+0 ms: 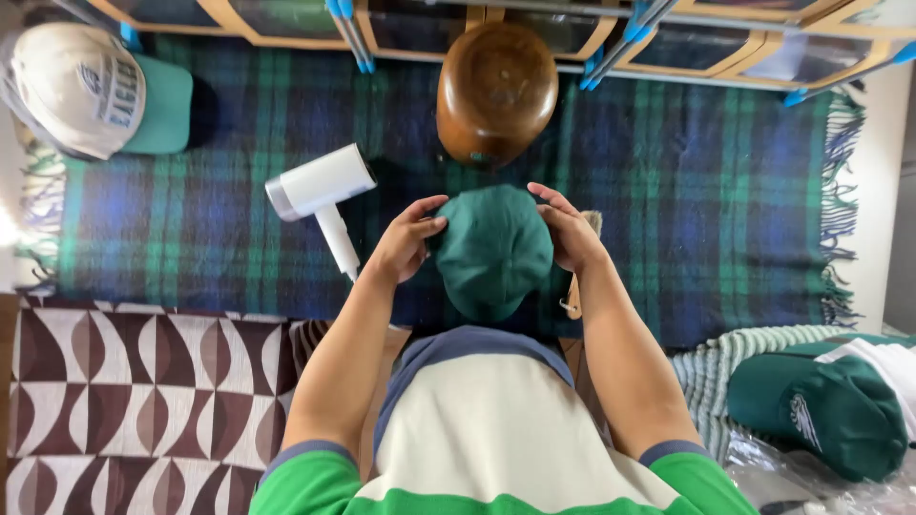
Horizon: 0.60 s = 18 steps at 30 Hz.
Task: Using a handheld steamer and a brush to remove wrinkles and lint from a baseball cap.
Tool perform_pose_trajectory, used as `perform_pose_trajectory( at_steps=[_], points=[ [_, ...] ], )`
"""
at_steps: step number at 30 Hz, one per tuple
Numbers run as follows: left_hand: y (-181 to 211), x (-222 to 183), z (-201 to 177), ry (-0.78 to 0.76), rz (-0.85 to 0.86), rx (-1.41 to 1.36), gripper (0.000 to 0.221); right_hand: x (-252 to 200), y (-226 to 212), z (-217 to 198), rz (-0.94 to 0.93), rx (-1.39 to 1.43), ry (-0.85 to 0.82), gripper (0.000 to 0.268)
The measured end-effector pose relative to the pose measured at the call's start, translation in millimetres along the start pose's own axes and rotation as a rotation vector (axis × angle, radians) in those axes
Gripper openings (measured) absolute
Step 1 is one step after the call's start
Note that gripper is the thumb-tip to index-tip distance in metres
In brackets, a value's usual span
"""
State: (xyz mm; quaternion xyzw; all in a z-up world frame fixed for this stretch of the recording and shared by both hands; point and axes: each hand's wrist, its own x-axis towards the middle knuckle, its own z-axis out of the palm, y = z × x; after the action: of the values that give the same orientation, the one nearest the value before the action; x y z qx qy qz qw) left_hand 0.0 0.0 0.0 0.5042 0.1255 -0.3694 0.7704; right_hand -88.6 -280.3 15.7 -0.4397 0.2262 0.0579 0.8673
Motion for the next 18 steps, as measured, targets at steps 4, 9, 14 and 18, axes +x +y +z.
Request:
perform_pose_trajectory(
  at_steps=[4, 9, 14, 18],
  points=[
    [40, 9, 16, -0.084, 0.205, -0.115, 0.043, 16, -34, 10, -0.198, -0.040, -0.153, 0.052],
    [107, 69, 50, -0.074, 0.439, -0.042, 0.022, 72, -92, 46, -0.590, -0.197, -0.070, 0.036],
    [145, 151, 82, 0.043, 0.521, 0.043, 0.026, 180, -104, 18, -0.580, -0.646, 0.183, 0.033],
    [133, 210, 82, 0.203, 0.448, 0.356, 0.027, 187, -110, 36, -0.584, -0.668, 0.235, 0.031]
  ],
)
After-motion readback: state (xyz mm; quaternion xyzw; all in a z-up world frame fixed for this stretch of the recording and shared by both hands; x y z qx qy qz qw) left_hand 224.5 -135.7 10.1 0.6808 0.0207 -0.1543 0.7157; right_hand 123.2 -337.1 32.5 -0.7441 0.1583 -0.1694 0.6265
